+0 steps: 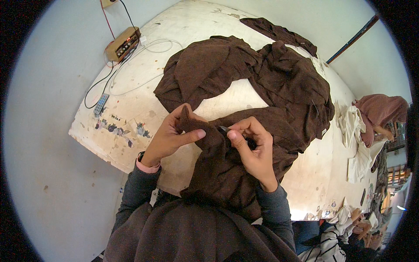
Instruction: The person uses small scissors to cut a brown garment on a white work table. They repeatedly reposition the fabric, cut along seams and edges, and remove small pieces. The garment is handled one at a time and remains on the table throughout.
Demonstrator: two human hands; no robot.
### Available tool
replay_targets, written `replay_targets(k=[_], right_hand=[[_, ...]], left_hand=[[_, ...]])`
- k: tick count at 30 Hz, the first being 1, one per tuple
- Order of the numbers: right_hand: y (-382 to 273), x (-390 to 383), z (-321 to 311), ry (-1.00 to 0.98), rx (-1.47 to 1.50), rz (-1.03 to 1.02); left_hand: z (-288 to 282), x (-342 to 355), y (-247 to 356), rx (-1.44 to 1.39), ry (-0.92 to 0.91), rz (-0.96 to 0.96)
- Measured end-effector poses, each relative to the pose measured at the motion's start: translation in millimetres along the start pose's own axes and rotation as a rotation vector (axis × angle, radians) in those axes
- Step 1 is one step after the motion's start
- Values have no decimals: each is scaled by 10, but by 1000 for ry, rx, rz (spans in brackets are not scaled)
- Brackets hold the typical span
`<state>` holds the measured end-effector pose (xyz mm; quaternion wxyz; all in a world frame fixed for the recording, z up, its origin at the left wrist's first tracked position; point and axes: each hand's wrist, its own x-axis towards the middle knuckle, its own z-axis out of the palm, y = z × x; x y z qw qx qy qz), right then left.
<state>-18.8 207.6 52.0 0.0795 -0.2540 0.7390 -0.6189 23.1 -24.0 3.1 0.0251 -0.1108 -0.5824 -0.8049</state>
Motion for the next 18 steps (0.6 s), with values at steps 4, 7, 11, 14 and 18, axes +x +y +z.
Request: replay_targets(k=[4, 7, 11, 14, 18], right_hand=[[54, 29, 36, 67, 178, 5], [30, 22, 71, -76, 90, 14], [208, 49, 290, -132, -243, -283], [271, 11, 368, -26, 32, -174], [338, 41, 351, -99, -7, 17]], left_hand=[[-169, 58, 105, 268, -51, 242], [-284, 43, 146, 340, -22, 264], [-327, 76, 102, 335, 2, 263], [-704, 121, -78, 222, 303, 172], [-1080, 12, -322, 221, 693, 54]])
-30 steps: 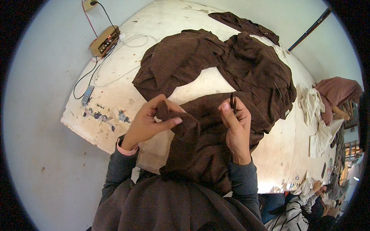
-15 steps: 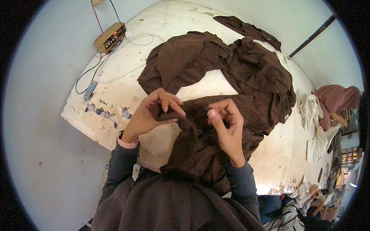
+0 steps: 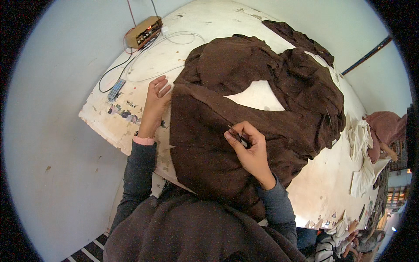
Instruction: The person uses small scissors to cut a brown garment on a white work table. They repeatedly reposition the fabric, cut along seams and edges, and remove small pieces. The garment is handled one at a time and remains on the table throughout.
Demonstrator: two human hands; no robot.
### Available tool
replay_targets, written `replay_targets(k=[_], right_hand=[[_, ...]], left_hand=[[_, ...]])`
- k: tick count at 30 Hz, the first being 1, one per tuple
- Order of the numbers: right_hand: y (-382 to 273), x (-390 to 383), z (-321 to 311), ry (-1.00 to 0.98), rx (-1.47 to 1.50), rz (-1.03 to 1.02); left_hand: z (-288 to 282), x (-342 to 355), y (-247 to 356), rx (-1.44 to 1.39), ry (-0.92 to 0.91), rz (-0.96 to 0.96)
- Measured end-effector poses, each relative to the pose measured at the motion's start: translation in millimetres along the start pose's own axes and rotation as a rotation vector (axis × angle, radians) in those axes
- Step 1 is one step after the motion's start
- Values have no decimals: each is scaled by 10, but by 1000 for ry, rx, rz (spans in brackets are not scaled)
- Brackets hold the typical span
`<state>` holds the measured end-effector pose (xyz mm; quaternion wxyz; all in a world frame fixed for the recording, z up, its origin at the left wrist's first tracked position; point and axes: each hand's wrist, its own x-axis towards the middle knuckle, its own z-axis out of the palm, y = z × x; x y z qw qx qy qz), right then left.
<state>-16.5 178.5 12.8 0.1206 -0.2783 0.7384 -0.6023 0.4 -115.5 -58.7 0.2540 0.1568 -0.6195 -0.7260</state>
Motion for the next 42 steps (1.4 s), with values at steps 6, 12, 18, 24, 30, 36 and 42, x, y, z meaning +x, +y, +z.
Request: replay_targets(k=[6, 12, 18, 24, 30, 36, 42], right_hand=[[40, 11, -73, -252, -352, -8], [-169, 484, -60, -279, -200, 5], [378, 801, 373, -345, -113, -5], [816, 888, 588, -285, -49, 171], [910, 866, 509, -270, 86, 277], [908, 825, 544, -271, 28, 224], [948, 818, 553, -267, 41, 201]], left_hand=[[-523, -244, 225, 424, -1, -24], [-411, -552, 502, 800, -160, 40], [-348, -550, 191, 1019, -257, 273], [-295, -482, 2, 1064, -304, 270], [-665, -313, 102, 1202, -74, 171], [-380, -406, 129, 982, -153, 203], [-154, -449, 29, 1072, -130, 169]])
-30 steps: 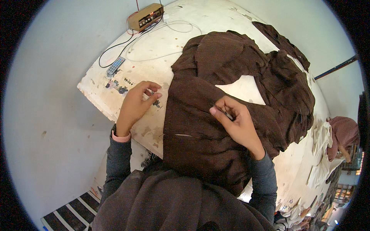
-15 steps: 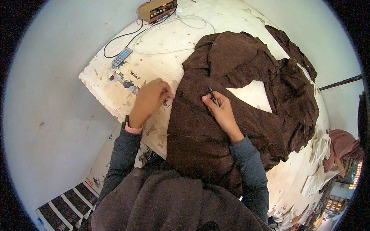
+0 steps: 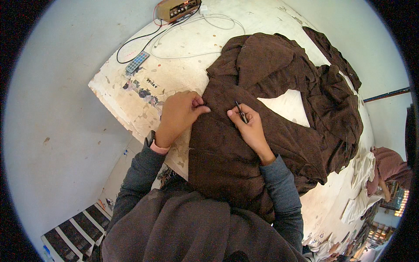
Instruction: The person uses small scissors to cut a brown garment on a white work table. They repeatedly reposition the fabric, cut along seams and edges, and remove small pieces. The garment is handled one at a time and remains on the table throughout.
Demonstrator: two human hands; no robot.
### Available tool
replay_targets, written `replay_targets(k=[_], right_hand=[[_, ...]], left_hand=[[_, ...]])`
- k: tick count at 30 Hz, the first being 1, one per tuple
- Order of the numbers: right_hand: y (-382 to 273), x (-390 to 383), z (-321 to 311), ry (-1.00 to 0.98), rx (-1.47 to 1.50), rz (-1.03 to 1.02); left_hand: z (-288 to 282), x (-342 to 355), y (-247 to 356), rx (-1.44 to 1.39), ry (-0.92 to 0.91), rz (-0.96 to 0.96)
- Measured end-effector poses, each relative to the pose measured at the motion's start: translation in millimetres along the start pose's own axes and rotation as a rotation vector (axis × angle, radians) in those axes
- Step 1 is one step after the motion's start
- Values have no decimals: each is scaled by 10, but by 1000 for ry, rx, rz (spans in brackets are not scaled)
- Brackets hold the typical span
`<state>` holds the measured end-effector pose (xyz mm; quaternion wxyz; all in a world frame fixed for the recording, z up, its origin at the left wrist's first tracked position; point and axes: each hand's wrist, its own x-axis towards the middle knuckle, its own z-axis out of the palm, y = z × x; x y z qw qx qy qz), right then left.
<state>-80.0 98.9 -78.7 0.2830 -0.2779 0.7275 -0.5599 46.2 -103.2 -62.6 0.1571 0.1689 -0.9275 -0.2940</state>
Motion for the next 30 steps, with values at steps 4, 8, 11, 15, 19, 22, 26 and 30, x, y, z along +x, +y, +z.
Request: replay_targets(k=[4, 8, 11, 15, 19, 22, 26, 30], right_hand=[[15, -7, 21, -2, 35, -56], [26, -5, 20, -7, 14, -51], [95, 16, 10, 15, -28, -95], [83, 6, 34, 2, 11, -104], [94, 5, 38, -8, 13, -82], [120, 5, 61, 21, 22, -131], [106, -1, 57, 18, 3, -129], [95, -9, 48, 13, -24, -87]], left_hand=[[0, 33, -150, -94, 68, -9], [-248, 13, -379, 115, 155, -148], [-386, -17, -344, 169, 175, -122], [-234, -13, -240, 59, 129, 152], [19, -27, 31, 126, 188, 193], [80, -5, 57, 20, 110, 39], [67, 57, -105, -231, 50, -55], [-45, 26, -68, -165, -52, -160]])
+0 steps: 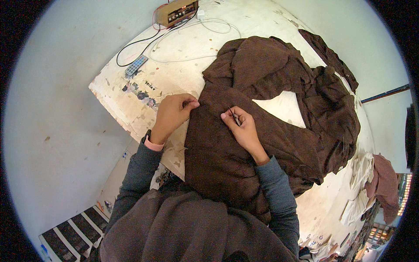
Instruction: The person uses small scissors to cut a brown garment on a white work table. They repeatedly reposition the fabric, cut along seams and edges, and remove small pieces. The garment is handled one at a time and remains on the table throughout.
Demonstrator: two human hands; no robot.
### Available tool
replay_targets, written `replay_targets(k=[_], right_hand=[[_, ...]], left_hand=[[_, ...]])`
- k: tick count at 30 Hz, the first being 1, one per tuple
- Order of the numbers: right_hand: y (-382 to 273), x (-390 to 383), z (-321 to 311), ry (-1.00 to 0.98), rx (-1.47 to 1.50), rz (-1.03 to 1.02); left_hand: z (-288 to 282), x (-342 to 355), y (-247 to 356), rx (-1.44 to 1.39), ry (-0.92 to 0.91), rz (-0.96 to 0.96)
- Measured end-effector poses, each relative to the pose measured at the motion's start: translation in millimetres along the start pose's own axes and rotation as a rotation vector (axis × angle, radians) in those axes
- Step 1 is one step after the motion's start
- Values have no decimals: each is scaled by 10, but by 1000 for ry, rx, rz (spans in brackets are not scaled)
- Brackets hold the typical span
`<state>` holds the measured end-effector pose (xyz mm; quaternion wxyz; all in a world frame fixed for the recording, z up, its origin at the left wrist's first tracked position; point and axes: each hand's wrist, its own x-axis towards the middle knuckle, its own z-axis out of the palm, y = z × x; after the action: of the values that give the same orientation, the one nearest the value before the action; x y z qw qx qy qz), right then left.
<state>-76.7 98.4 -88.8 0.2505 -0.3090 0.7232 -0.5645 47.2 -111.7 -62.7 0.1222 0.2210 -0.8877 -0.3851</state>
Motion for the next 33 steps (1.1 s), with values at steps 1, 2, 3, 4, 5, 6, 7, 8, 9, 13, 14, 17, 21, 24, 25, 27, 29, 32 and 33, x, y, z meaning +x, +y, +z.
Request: replay_targets(k=[1, 2, 3, 4, 5, 6, 7, 8, 9, 13, 14, 17, 21, 24, 25, 27, 29, 32, 33], right_hand=[[3, 4, -7, 0, -14, -2], [6, 6, -11, 1, -28, -5], [11, 8, -10, -2, -27, -8], [18, 10, -9, -4, -26, -11], [19, 11, -8, -6, -25, -14], [-5, 19, -4, -6, -31, -36], [-35, 36, 2, -6, -37, -57], [-72, 52, 7, -5, -43, -79], [-164, 63, 17, 8, -197, -99], [-662, 136, 68, -37, -646, -117], [-716, 173, 100, -76, -715, -107], [-744, 254, 230, -87, -845, -143], [-581, 290, 351, -38, -846, -226], [-646, 235, 271, -35, -681, -108], [-631, 205, 205, 24, -594, -127], [-647, 121, 16, 53, -438, -52], [-653, -20, -127, 55, -364, -75], [-894, -387, -295, -46, -432, 8], [-913, -512, -324, -81, -454, 31]], left_hand=[[-10, -17, 24, 18, 16, -11], [-13, -33, 38, 36, 32, -23], [-16, -49, 39, 55, 34, -17], [-14, -64, 35, 74, 36, -12], [-10, -73, 30, 94, 37, -6], [2, -82, 22, 70, 57, 10], [18, -88, 14, 45, 78, 27], [28, -92, 11, 21, 98, 44], [32, -100, 10, 17, 106, 49], [37, -129, 19, 36, 139, 83], [31, -136, 21, 51, 148, 93], [23, -149, 100, 80, 164, 110], [3, -114, -20, 34, 242, 151], [-196, -181, -57, 89, 341, 64], [-323, -218, -36, 134, 334, 12], [-441, -326, -85, 219, 339, -45], [-458, -523, -42, 195, 301, -74], [-389, -783, 75, 91, 158, -16], [-307, -842, 84, 59, 138, 117]])
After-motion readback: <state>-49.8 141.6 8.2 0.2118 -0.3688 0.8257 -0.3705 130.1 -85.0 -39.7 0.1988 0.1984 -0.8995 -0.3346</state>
